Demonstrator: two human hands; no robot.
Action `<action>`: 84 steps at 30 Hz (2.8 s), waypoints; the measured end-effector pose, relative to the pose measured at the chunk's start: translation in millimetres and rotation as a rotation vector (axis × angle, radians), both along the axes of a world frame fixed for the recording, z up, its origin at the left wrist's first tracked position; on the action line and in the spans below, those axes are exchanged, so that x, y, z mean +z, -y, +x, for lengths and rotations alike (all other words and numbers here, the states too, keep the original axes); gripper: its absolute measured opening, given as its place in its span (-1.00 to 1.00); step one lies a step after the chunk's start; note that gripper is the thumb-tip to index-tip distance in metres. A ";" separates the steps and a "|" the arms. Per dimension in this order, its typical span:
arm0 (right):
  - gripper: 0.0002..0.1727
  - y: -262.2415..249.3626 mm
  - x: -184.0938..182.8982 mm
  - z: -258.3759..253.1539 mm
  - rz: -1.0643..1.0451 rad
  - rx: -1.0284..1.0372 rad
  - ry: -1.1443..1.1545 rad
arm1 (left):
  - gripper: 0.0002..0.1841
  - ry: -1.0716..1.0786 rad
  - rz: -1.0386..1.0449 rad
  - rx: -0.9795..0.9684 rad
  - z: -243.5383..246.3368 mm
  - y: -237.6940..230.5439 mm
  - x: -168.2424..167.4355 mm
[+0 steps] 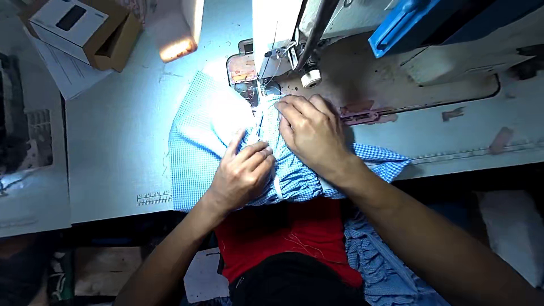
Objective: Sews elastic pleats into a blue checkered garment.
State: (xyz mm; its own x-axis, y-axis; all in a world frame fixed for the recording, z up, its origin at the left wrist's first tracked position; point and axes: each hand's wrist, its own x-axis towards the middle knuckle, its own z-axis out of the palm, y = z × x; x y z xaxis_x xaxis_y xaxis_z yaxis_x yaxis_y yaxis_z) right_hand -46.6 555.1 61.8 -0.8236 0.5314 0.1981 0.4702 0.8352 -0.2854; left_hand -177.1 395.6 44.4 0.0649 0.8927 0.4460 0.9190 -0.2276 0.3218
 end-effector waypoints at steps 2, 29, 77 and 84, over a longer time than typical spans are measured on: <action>-0.60 -1.2 -4.6 -2.1 0.032 -0.019 -0.007 | -0.81 0.063 -0.050 0.044 0.2 5.6 -1.0; -0.71 -12.6 1.7 -4.2 0.141 0.094 0.005 | -0.32 -0.122 -0.184 -0.142 -30.3 -18.1 13.7; -0.70 -14.9 2.9 5.7 0.136 0.094 0.010 | -0.54 -0.011 -0.206 -0.103 -14.4 -7.6 15.5; -0.66 -14.4 5.6 5.0 0.111 0.086 0.015 | -0.57 -0.007 -0.205 -0.091 -12.6 -7.7 16.5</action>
